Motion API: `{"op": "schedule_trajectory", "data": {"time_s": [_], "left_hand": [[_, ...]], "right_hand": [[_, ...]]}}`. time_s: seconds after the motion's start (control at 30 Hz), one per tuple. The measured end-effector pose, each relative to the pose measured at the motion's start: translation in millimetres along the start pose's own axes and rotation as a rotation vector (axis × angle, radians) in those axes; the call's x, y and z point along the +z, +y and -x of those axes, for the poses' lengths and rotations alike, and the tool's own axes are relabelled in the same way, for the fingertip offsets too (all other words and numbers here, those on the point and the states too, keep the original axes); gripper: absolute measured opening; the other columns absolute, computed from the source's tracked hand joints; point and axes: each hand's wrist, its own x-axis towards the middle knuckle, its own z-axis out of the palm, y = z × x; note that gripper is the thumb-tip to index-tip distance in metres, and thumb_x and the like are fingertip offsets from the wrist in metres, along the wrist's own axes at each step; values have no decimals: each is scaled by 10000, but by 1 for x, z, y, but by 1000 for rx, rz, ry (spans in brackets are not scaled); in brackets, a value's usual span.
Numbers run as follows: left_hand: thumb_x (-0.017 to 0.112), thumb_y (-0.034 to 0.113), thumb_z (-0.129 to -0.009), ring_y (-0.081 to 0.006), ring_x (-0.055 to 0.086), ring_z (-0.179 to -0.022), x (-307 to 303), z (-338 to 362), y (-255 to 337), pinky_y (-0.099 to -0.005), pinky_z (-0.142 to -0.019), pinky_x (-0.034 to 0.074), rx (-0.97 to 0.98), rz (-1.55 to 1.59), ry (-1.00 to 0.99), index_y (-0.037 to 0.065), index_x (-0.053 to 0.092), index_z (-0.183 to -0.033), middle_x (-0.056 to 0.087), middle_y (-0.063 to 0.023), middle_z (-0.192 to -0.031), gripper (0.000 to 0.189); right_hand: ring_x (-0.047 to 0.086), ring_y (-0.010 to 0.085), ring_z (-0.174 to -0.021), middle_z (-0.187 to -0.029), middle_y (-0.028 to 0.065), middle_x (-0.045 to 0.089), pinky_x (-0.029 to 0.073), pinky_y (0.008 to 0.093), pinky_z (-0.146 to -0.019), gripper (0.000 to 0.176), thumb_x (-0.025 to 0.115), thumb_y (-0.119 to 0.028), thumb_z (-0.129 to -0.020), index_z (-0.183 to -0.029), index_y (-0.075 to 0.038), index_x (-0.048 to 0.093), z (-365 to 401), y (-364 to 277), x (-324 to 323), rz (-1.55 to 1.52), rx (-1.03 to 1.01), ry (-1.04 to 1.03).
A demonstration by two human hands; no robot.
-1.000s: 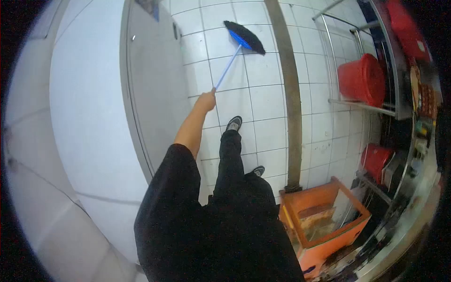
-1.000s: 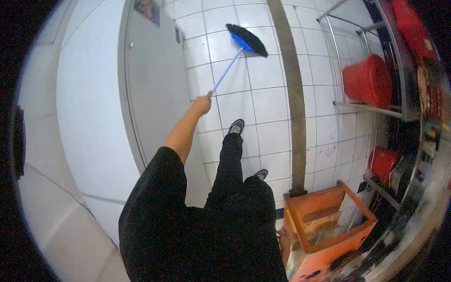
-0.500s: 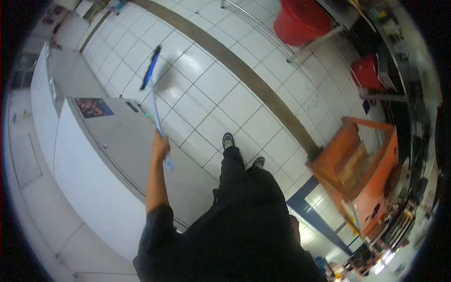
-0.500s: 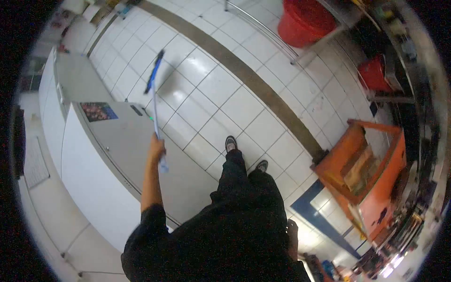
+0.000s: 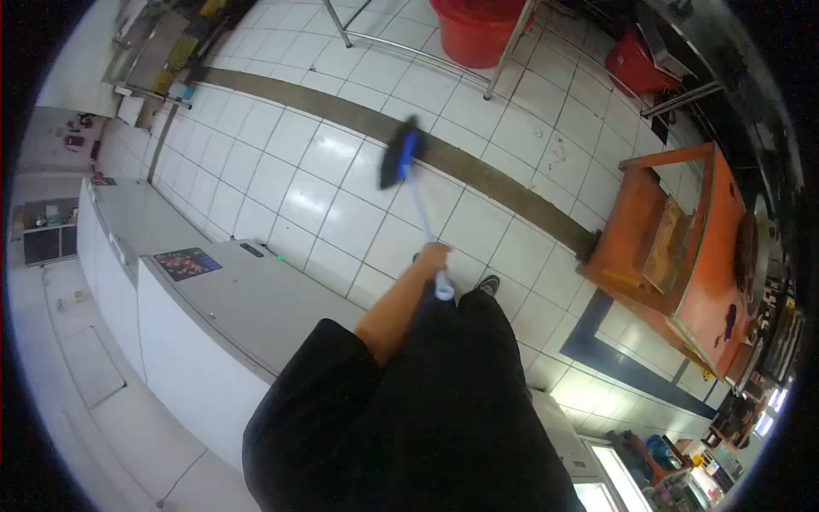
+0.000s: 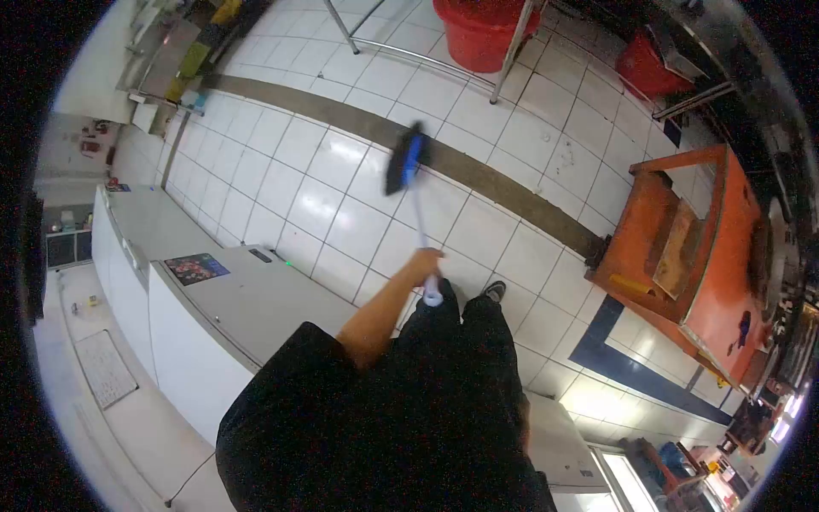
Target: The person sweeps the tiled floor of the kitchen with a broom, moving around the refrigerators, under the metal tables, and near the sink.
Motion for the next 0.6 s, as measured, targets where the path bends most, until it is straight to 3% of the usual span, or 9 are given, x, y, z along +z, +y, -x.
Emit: {"op": "schedule_trajectory", "data": {"time_s": [0.07, 0.13, 0.2, 0.23, 0.27, 0.3, 0.37, 0.53, 0.6], "left_hand": [[608, 130, -667, -228, 622, -821, -10, 34, 130, -355, -742, 499, 195, -504, 139, 31, 639, -989, 650, -141, -916, 338], [555, 60, -714, -163, 602, -672, -8, 36, 170, -318, -590, 510, -66, 456, -124, 15, 605, -1057, 635, -138, -997, 349], [550, 87, -786, -153, 495, -486, -5, 9, 90, -289, -468, 456, 642, -273, 157, 47, 569, -1146, 572, -82, -694, 362], [531, 103, -822, -147, 446, -433, -19, 59, 165, -294, -426, 428, -167, 78, 41, 104, 423, -1306, 460, -28, -593, 496], [529, 68, -746, -184, 541, -534, -30, 86, 164, -306, -495, 475, -102, -61, 46, 28, 545, -1161, 576, -123, -689, 417], [523, 94, -813, -155, 465, -469, -34, 130, 236, -303, -432, 428, -387, 313, 102, 81, 374, -1326, 488, -64, -614, 535], [511, 116, -847, -133, 430, -441, -31, 171, 252, -302, -397, 403, -527, 339, 192, 117, 204, -1403, 428, -23, -586, 635], [520, 115, -844, -141, 427, -442, -20, 225, 213, -292, -382, 374, -827, 719, 416, 165, 255, -1386, 456, -34, -590, 605], [440, 232, -877, -149, 383, -402, -24, 216, 166, -305, -371, 350, -698, 805, 432, 134, 381, -951, 382, -13, -528, 136]], "right_hand": [[585, 240, -867, -982, 129, 604, 494, 401, -684, 406, 532, -358, -871, -1117, -36, 519, -24, 8, -4, -4, -113, -23], [584, 241, -869, -980, 128, 605, 494, 402, -690, 402, 537, -355, -869, -1110, -33, 526, -45, 0, -13, 28, -303, 5], [584, 241, -871, -977, 127, 607, 493, 403, -696, 398, 542, -352, -868, -1102, -31, 532, -63, -14, -29, 23, -506, 68], [583, 245, -876, -997, 124, 605, 489, 406, -705, 410, 554, -349, -863, -1132, -41, 517, -87, 4, -39, -78, -498, 30], [582, 248, -880, -1016, 121, 603, 484, 409, -715, 428, 566, -347, -858, -1161, -52, 502, -109, 23, -48, -178, -491, -13], [590, 238, -861, -1042, 124, 596, 484, 397, -685, 455, 560, -372, -859, -1198, -80, 474, -60, -50, -51, -458, 62, 159], [595, 245, -842, -1061, 133, 587, 485, 400, -689, 468, 533, -388, -869, -1223, -94, 447, -60, -42, -72, -588, 0, 148], [601, 235, -821, -1007, 129, 603, 484, 385, -672, 425, 507, -338, -887, -1215, -74, 452, -51, 12, -68, -670, 105, 266], [601, 231, -828, -998, 130, 604, 487, 381, -681, 418, 504, -328, -888, -1209, -64, 458, -53, 46, -53, -524, 121, 215]]}}
